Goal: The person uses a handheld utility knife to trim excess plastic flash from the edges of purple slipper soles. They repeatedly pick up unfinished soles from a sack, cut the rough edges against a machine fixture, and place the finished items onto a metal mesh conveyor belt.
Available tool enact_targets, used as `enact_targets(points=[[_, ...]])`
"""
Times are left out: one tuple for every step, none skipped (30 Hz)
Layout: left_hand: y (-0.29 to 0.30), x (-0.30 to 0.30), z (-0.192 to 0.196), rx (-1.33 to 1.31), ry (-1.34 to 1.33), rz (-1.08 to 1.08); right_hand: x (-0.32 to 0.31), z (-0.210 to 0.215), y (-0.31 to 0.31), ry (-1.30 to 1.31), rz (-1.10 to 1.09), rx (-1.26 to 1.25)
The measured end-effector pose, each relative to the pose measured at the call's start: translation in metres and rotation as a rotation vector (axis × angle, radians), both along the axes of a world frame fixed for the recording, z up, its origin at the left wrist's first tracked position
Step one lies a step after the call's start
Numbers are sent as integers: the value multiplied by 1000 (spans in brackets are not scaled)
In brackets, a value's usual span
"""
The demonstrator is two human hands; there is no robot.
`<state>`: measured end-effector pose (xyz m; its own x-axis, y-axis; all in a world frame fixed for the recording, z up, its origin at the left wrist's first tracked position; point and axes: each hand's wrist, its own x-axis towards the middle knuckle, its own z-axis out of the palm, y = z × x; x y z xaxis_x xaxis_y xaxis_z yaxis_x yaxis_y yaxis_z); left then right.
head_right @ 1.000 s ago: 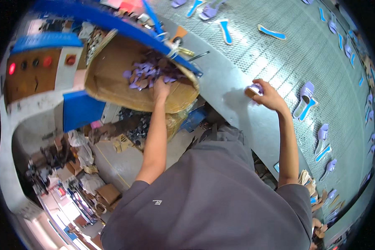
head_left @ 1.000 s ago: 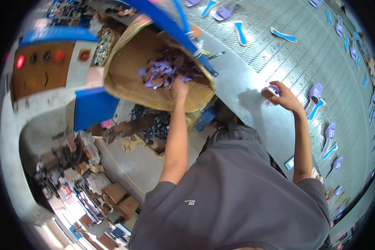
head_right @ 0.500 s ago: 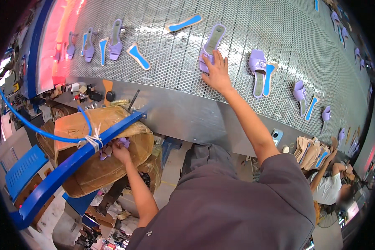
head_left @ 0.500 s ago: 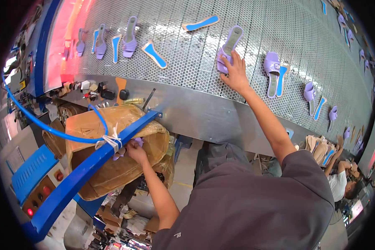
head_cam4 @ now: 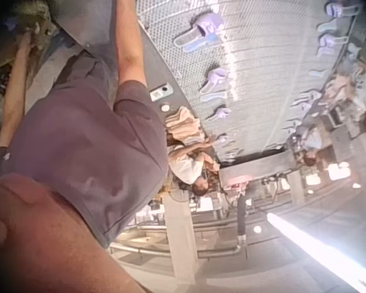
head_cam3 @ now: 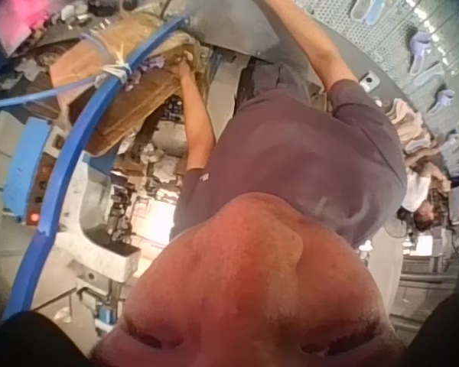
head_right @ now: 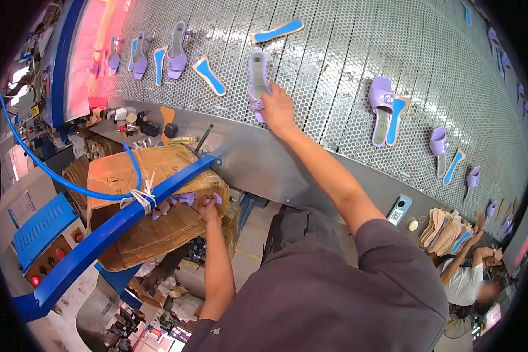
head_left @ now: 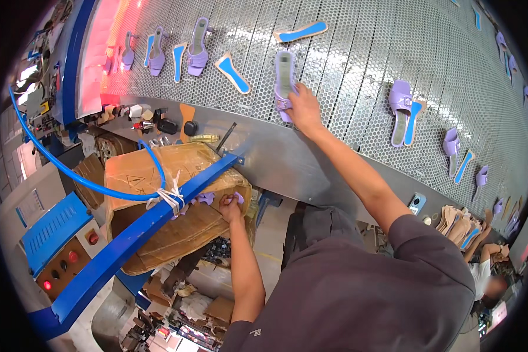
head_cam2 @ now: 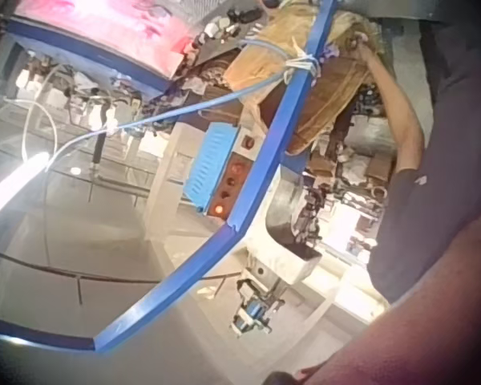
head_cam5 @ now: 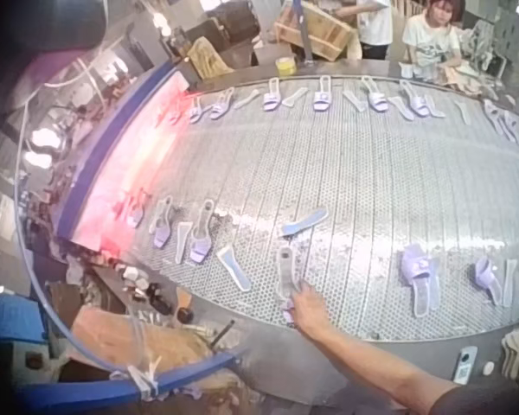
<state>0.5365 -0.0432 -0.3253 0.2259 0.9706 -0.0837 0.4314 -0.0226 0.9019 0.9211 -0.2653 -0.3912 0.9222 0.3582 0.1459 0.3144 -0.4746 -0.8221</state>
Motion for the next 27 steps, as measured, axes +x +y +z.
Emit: enact_targets(points=[[-3,2,-4,30,25,32,10,9,11,35,36,-10],[-5,1,-9,57,50,66,19,20,18,71,75,-23],[-11,0,-14,82,76,105,24,37,18,65,89,-74],[-17,6,-16,83,61,168,34,41,23,-41,-8,15],[-27,12,-19,83,45,231,50,40,30,-147,-107,104],[-34,19,-20,83,28,295,69,40,37,-253,-206,192],[-37,9,-30,138,-14,304,94,37,39,-244,-209,224],[-42,14,-32,124,-8,357,127,25,39,-242,-227,252],[-44,29,-26,113,-3,395,160,7,40,-305,-246,171],[-48,39,-18,102,3,436,183,-12,37,-366,-261,88],[-52,46,-10,71,-18,474,192,-29,28,-416,-140,21],[-54,53,-2,39,-39,508,199,-47,15,-465,-22,-49],[-55,55,4,5,-59,547,203,-60,2,-511,101,-119],[-52,42,5,-82,-156,513,197,-67,-13,-499,166,-146],[-48,18,4,-166,-253,484,182,-72,-31,-485,235,-170],[-44,3,6,-252,-350,442,169,-70,-45,-472,293,-199],[-43,6,12,-337,-461,324,161,-66,-54,-467,238,-154],[-41,10,18,-392,-564,287,155,-62,-64,-462,179,-111],[-46,10,20,-466,-650,260,139,-63,-83,-442,126,-88],[-50,10,21,-543,-735,235,119,-47,-93,-244,101,49],[-54,9,21,-577,-790,170,103,-40,-101,-201,-34,145],[-57,1,24,-606,-850,113,83,-38,-110,-163,-164,242],[-63,-2,24,-635,-914,59,51,-47,-122,-101,-380,234],[-64,5,28,-625,-932,103,30,-52,-119,-57,-589,275],[-67,3,35,-610,-954,162,11,-55,-125,111,-776,302],[-72,-4,47,-593,-976,227,-4,-60,-138,287,-952,327],[-86,4,57,-646,-1041,203,-9,-77,-157,273,-1006,375]])
